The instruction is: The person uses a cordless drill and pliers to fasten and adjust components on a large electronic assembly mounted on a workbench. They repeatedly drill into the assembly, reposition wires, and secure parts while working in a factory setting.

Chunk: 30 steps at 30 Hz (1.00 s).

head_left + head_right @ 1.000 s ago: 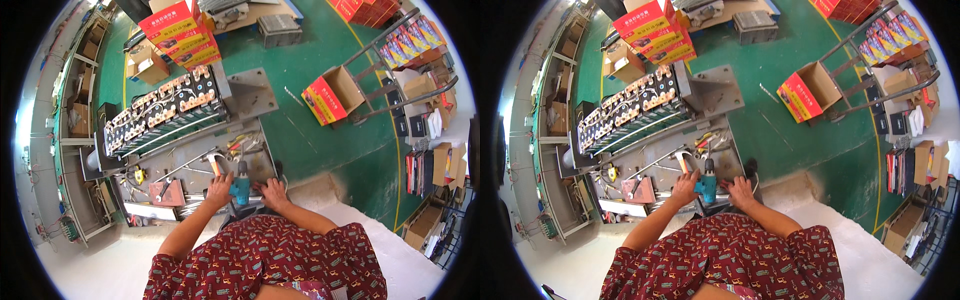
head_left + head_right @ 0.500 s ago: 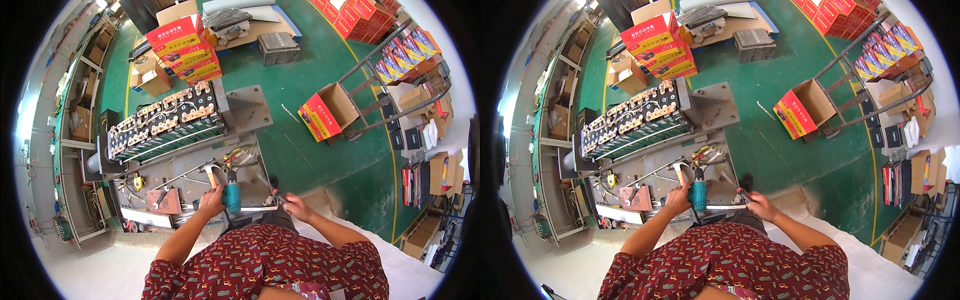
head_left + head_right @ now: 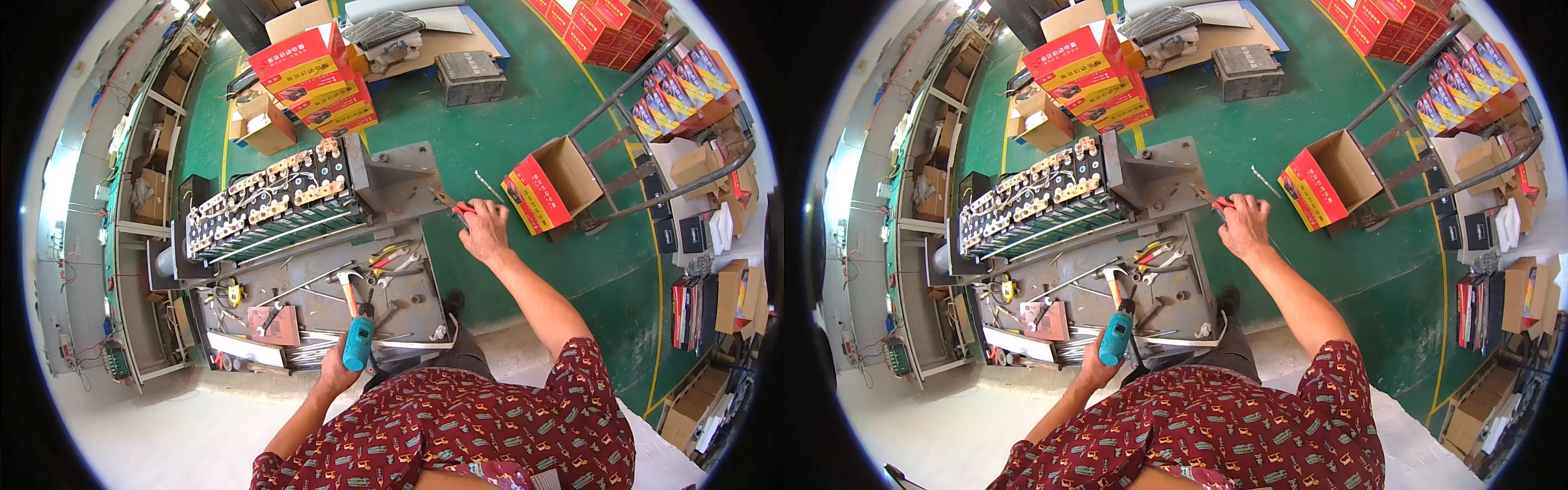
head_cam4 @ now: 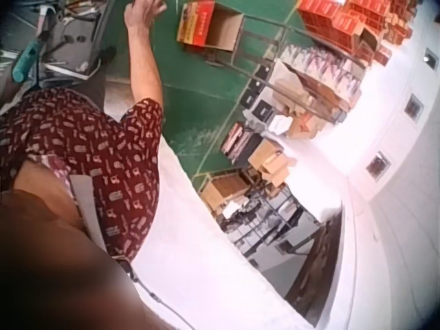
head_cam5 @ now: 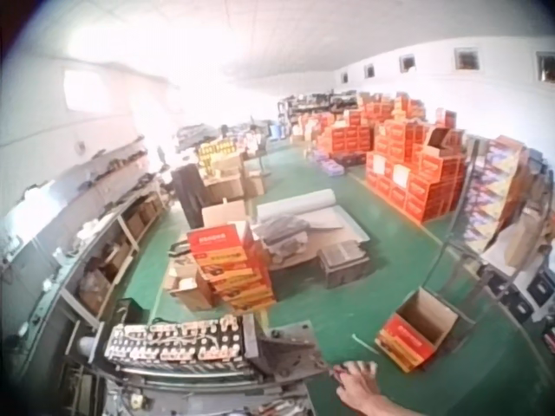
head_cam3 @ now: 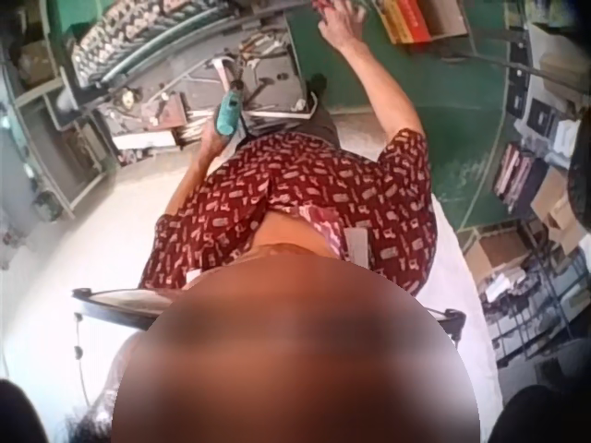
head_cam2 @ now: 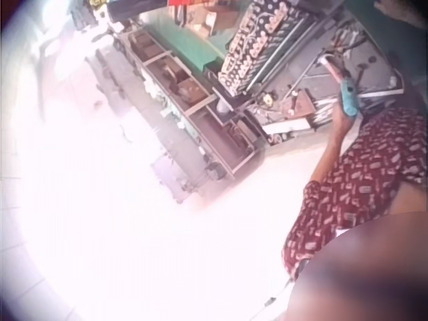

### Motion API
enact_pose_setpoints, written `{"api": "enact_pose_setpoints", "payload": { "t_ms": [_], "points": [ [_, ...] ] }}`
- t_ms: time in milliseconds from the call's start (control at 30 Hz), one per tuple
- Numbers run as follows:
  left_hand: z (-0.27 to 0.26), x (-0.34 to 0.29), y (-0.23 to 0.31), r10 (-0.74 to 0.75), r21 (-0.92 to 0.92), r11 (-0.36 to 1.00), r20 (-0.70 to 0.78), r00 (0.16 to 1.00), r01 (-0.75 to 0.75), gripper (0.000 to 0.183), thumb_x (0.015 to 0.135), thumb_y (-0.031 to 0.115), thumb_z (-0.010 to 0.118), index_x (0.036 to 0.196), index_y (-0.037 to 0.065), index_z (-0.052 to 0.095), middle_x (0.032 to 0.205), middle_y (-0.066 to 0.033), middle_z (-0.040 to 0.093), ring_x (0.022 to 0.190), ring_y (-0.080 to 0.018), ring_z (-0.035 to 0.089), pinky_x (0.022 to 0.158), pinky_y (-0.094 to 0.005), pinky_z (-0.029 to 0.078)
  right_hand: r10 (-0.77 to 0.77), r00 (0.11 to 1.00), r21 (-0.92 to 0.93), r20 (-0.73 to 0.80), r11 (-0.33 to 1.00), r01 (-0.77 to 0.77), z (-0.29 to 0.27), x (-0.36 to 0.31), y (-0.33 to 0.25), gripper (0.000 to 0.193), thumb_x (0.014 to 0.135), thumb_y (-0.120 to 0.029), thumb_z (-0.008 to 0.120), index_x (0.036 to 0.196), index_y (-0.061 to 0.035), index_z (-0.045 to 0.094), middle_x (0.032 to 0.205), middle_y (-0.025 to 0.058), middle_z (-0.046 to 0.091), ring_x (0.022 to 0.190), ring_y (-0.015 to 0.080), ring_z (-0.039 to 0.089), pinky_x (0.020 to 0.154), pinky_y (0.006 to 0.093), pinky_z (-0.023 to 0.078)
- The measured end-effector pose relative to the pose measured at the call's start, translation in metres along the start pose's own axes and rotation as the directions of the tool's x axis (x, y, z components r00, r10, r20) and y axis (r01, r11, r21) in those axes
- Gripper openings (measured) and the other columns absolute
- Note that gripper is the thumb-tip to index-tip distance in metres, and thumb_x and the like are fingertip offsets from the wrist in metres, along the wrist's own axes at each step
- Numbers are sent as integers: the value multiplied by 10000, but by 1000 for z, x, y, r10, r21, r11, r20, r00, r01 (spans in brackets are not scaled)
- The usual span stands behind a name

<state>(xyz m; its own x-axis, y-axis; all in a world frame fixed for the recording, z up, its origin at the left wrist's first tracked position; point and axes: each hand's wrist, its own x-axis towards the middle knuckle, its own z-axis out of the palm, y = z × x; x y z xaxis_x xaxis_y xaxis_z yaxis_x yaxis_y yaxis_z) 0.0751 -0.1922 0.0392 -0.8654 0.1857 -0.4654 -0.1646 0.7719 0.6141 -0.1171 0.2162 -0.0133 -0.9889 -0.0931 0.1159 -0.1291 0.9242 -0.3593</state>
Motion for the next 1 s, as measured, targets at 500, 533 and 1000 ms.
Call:
{"api": "enact_pose_setpoints", "payload": {
  "t_ms": [500,533,1000],
  "points": [
    [23,-12,6,-156,-193,969,17,988,156,554,767,156,778,1273,38,587,1057,-225,722,1002,-416,708,857,-443,558,-17,996,-114,86,993,26,20,29,17,255,799,-36,683,1049,-48,729,1595,172,360,1455,355,357,1151,715,203],
    [23,-12,9,-147,-205,967,19,989,148,547,770,158,777,1268,38,588,1055,-224,722,996,-414,709,854,-440,558,-13,995,-116,99,993,25,20,30,16,254,803,-36,680,1053,-47,727,1599,175,350,1459,354,352,1152,716,202],
    [22,-15,7,-148,-190,971,14,989,148,536,765,166,785,1249,42,591,1045,-230,722,1000,-433,702,849,-449,559,57,981,-111,188,993,-37,22,37,4,341,775,28,673,1107,-37,714,1647,196,252,1509,368,269,1144,658,235]
  ]
}}
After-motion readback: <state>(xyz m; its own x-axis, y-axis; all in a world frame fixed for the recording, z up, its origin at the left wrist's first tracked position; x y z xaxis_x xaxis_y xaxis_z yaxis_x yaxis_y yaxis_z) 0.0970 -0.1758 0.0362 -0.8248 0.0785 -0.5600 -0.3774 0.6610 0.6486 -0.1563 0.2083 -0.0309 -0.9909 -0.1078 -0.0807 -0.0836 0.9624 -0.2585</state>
